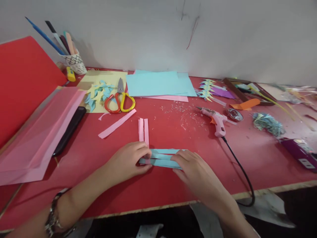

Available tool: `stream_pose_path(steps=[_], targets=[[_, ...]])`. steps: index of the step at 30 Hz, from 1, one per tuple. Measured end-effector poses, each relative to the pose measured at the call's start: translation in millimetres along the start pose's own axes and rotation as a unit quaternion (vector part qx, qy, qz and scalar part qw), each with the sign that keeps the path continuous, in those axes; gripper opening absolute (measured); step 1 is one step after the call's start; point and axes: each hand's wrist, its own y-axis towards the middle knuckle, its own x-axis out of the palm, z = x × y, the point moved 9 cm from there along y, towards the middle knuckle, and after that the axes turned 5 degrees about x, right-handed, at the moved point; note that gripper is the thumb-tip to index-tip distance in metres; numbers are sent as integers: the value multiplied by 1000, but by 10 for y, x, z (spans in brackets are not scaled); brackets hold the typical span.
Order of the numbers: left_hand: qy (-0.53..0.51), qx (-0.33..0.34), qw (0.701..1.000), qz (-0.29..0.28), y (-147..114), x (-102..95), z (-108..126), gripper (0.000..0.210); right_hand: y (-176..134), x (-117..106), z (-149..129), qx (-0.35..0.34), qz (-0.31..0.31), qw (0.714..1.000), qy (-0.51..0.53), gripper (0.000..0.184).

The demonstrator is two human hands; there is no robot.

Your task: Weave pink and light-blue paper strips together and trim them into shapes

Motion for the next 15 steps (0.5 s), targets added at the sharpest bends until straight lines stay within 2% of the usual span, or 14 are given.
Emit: stream_pose_path(steps=[6, 9, 12, 15], targets=[[11, 16, 1000, -8, -16, -26, 38, 9, -44, -67, 23, 24, 22, 999, 41, 9], [23, 19, 999, -12, -26, -32, 48, 7, -48, -93, 108, 39, 12, 991, 127, 5], [38, 16, 999, -13, -33, -41, 53, 9, -38, -100, 234, 75, -11, 971, 228, 14], [76, 9, 997, -17, -41, -47, 59, 11, 3, -165, 262, 71, -8, 949, 306, 17]])
